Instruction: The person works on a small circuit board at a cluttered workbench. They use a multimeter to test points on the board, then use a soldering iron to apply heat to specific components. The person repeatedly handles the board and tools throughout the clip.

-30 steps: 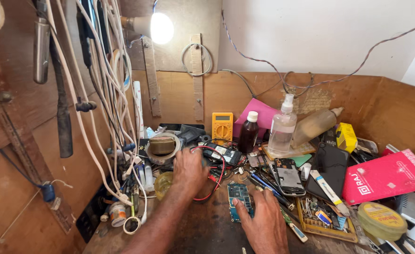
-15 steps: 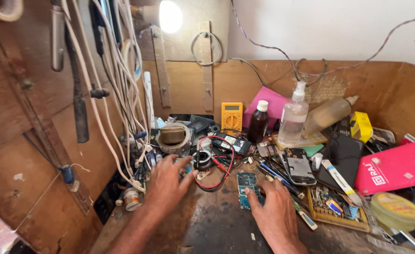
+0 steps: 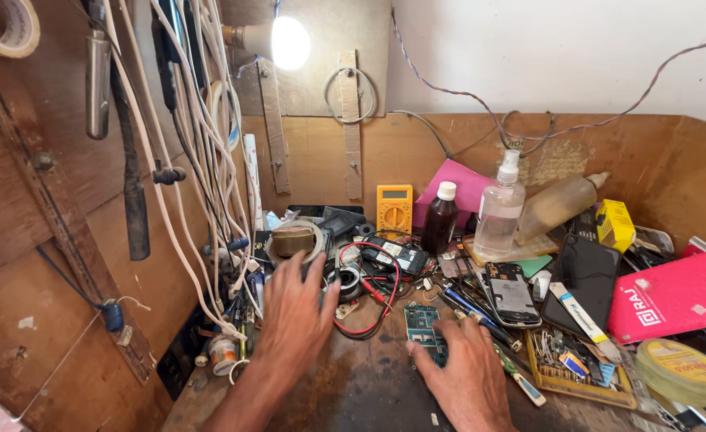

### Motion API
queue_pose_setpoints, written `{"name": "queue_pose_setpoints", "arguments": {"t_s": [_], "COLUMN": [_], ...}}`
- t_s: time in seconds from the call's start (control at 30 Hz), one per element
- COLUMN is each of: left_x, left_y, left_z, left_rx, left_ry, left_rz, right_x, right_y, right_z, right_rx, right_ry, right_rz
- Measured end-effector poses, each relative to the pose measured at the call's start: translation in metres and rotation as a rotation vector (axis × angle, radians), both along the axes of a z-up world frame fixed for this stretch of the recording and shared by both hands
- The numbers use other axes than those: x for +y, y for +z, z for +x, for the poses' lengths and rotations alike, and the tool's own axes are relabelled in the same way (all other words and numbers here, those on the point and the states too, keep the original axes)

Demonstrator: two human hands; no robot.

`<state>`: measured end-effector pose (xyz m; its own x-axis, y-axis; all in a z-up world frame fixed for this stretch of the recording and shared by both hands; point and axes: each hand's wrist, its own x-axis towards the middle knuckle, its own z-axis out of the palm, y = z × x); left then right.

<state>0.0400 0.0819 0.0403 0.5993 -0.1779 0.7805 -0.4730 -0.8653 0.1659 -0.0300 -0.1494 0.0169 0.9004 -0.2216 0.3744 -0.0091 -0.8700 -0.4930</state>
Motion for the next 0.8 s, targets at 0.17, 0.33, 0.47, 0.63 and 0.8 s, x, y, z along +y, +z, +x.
{"name": "queue_pose_setpoints", "arguments": {"t_s": [0.17, 0.33, 0.47, 0.63, 0.8], "left_x": [-0.030, -0.049, -0.057, -0.063, -0.064], "left_y": [0.015, 0.006, -0.002, 0.003, 0.009], "left_z": [0.047, 0.093, 0.112, 0.123, 0.140], "left_rx": [0.274, 0.505, 0.560, 0.458, 0.542], "left_ry": [-0.017, 0.081, 0.129, 0.194, 0.169], "left_rz": [0.053, 0.192, 0.135, 0.058, -0.220], "right_x": [0.003, -0.003, -0.007, -0.009, -0.009], "right_y": [0.001, -0.010, -0.018, -0.017, -0.018], "right_z": [0.001, 0.007, 0.013, 0.018, 0.016], "right_rx": [-0.034, -0.120, -0.166, -0.122, -0.096], "right_ry": [0.172, 0.245, 0.226, 0.190, 0.181], "right_rz": [-0.115, -0.081, -0.030, -0.003, 0.007]}}
